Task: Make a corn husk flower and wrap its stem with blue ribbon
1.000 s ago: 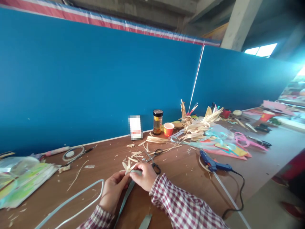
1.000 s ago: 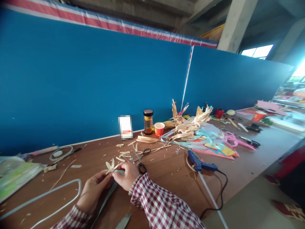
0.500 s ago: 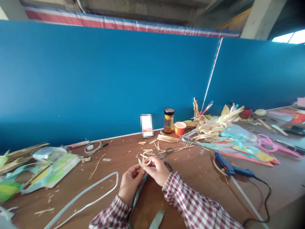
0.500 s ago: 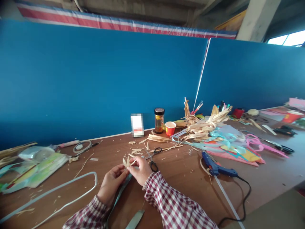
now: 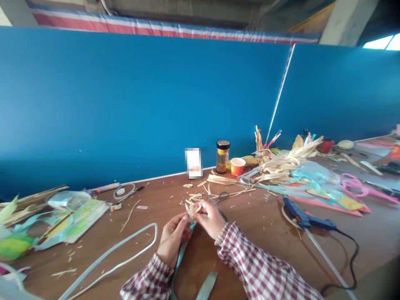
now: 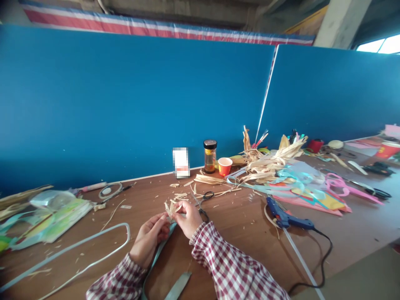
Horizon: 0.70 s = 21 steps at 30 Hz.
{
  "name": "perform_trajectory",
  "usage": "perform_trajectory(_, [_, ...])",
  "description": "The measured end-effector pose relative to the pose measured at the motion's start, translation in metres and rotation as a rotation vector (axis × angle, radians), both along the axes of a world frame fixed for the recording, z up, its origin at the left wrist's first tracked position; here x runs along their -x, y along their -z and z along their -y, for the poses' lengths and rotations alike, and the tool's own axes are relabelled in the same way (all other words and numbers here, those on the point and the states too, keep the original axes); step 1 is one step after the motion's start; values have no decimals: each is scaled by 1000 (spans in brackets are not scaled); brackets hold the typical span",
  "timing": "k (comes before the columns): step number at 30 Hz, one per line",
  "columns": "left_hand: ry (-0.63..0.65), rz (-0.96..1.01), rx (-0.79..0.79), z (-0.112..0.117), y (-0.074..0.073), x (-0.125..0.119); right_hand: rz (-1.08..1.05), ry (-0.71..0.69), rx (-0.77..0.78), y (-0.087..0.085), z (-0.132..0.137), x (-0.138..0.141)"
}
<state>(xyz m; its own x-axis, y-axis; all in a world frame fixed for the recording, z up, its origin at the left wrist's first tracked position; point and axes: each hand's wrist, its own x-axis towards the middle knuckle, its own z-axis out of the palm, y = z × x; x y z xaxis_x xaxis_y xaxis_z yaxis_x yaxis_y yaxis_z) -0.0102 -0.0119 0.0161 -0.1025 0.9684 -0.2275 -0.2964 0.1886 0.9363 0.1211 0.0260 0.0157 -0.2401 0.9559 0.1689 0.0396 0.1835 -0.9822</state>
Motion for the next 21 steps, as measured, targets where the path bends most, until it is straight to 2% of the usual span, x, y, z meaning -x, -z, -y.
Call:
perform_trajectory(7, [66, -27, -18, -3, 7, 0, 41, 57, -50, 6, -1, -1])
perform_trajectory(12, [77, -26, -61, -4, 8, 1, 43, 30, -30, 0, 2, -1])
perform_trajectory(21, [79, -30, -36, -5, 12, 4, 96, 30, -27, -3, 4, -1])
